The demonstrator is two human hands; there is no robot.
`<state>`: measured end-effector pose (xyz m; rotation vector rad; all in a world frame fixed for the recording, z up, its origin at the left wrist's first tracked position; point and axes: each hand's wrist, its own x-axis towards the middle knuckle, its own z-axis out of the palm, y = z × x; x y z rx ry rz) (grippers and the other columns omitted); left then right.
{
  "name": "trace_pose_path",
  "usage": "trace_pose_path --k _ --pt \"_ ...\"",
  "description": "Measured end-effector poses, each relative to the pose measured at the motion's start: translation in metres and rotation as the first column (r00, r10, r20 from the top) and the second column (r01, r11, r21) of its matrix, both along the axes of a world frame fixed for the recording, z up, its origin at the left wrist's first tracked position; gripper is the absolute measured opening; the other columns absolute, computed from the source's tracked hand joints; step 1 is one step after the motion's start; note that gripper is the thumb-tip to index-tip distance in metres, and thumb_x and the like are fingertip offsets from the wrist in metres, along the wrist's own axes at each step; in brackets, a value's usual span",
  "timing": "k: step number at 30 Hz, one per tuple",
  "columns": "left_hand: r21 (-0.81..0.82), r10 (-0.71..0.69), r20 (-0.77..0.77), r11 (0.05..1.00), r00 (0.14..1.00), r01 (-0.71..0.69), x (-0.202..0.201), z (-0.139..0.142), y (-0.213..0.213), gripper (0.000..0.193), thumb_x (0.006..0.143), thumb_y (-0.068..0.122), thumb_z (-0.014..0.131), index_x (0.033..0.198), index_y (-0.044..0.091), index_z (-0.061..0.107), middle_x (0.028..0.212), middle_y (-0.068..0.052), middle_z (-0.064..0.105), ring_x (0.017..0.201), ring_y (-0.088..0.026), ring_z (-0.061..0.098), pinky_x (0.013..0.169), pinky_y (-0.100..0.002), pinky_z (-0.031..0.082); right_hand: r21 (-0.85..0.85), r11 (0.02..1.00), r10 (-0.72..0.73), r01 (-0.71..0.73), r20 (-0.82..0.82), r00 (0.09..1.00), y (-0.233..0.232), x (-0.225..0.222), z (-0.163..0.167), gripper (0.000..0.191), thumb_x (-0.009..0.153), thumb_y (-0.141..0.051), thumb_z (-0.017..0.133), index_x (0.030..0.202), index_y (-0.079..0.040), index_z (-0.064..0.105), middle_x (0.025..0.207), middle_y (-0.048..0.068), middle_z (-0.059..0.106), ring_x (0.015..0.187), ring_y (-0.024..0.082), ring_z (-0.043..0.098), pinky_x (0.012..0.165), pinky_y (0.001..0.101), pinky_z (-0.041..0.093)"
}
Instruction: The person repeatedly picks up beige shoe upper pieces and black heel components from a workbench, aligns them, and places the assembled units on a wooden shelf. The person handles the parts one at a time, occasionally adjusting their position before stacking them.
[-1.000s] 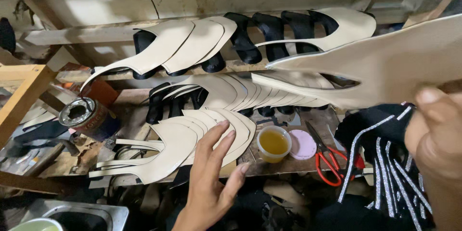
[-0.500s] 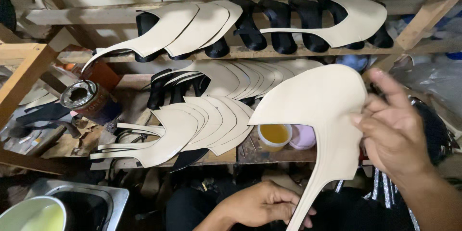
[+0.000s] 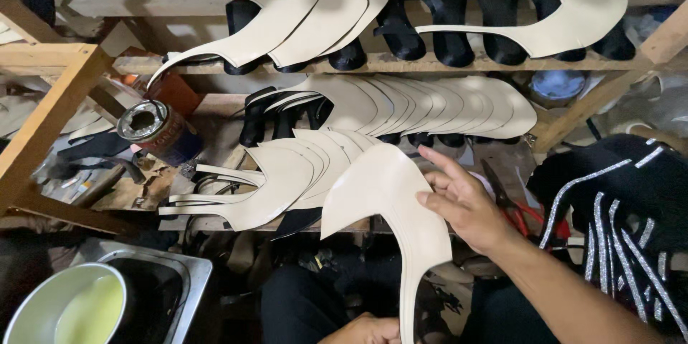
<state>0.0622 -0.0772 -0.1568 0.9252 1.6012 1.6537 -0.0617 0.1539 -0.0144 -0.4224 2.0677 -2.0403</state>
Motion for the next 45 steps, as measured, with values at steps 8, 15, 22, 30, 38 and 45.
trace_pose_path --k 8,15,22,30,38,45 --pt "0.245 0.375 0.575 0.769 0.728 -0.590 0.003 0.071 -0.020 0.048 0.090 0.003 0.070 0.135 0.006 0.051 0.099 -0.010 0.067 0.086 -0.016 0.067 0.071 -0.032 0.062 0.743 0.476 0.071 0.470 -0.565 0.822 0.017 0.000 -0.033 0.040 0.086 -0.034 0.072 0.113 -0.006 0.075 0.138 0.013 0.060 0.119 0.029 0.059 0.098 0.0436 0.048" --pt "0.318 0.341 0.703 0.634 0.624 -0.705 -0.016 0.090 0.004 0.026 0.101 0.010 0.057 0.122 0.002 0.044 0.098 -0.017 0.069 0.083 -0.023 0.072 0.068 -0.035 0.064 0.729 0.418 0.149 0.542 -0.644 0.751 0.035 0.010 -0.055 0.038 0.083 -0.037 0.073 0.105 -0.006 0.078 0.146 0.016 0.054 0.141 0.034 0.044 0.112 0.0486 0.039" --pt "0.325 0.345 0.677 0.652 0.650 -0.685 -0.014 0.085 0.019 0.027 0.101 0.001 0.060 0.126 0.001 0.051 0.105 -0.012 0.066 0.092 -0.025 0.072 0.075 -0.033 0.062 0.753 0.401 0.243 0.521 -0.636 0.732 0.030 -0.006 -0.052 0.065 0.072 -0.047 0.081 0.121 -0.005 0.075 0.157 0.019 0.038 0.146 0.044 0.027 0.106 0.0616 0.029" --pt "0.310 0.467 0.602 0.611 0.648 -0.728 -0.012 0.072 0.019 0.032 0.095 0.000 0.061 0.124 0.008 0.050 0.109 -0.010 0.066 0.095 -0.026 0.074 0.074 -0.033 0.063 0.691 0.494 0.193 0.528 -0.679 0.708 0.026 -0.009 -0.048 0.060 0.078 -0.048 0.077 0.120 -0.006 0.075 0.166 0.012 0.032 0.152 0.039 0.025 0.117 0.0608 0.029" --pt "0.290 0.562 0.538 0.577 0.629 -0.764 -0.024 0.056 0.017 0.024 0.098 0.003 0.065 0.119 0.004 0.054 0.107 -0.010 0.065 0.093 -0.021 0.071 0.073 -0.033 0.063 0.692 0.558 0.126 0.457 -0.615 0.778 0.027 -0.027 -0.064 0.030 0.079 -0.035 0.082 0.087 -0.006 0.081 0.147 0.009 0.053 0.146 0.033 0.044 0.116 0.0510 0.038" --pt "0.242 0.628 0.531 0.531 0.569 -0.812 -0.039 0.054 0.014 0.023 0.098 0.010 0.064 0.118 0.007 0.053 0.105 -0.007 0.064 0.091 -0.015 0.066 0.073 -0.034 0.065 0.388 0.911 0.127 0.139 -0.585 0.801 0.021 0.043 -0.041 0.016 0.086 -0.012 0.070 0.099 -0.004 0.077 0.149 0.017 0.054 0.145 0.036 0.049 0.119 0.0469 0.038"
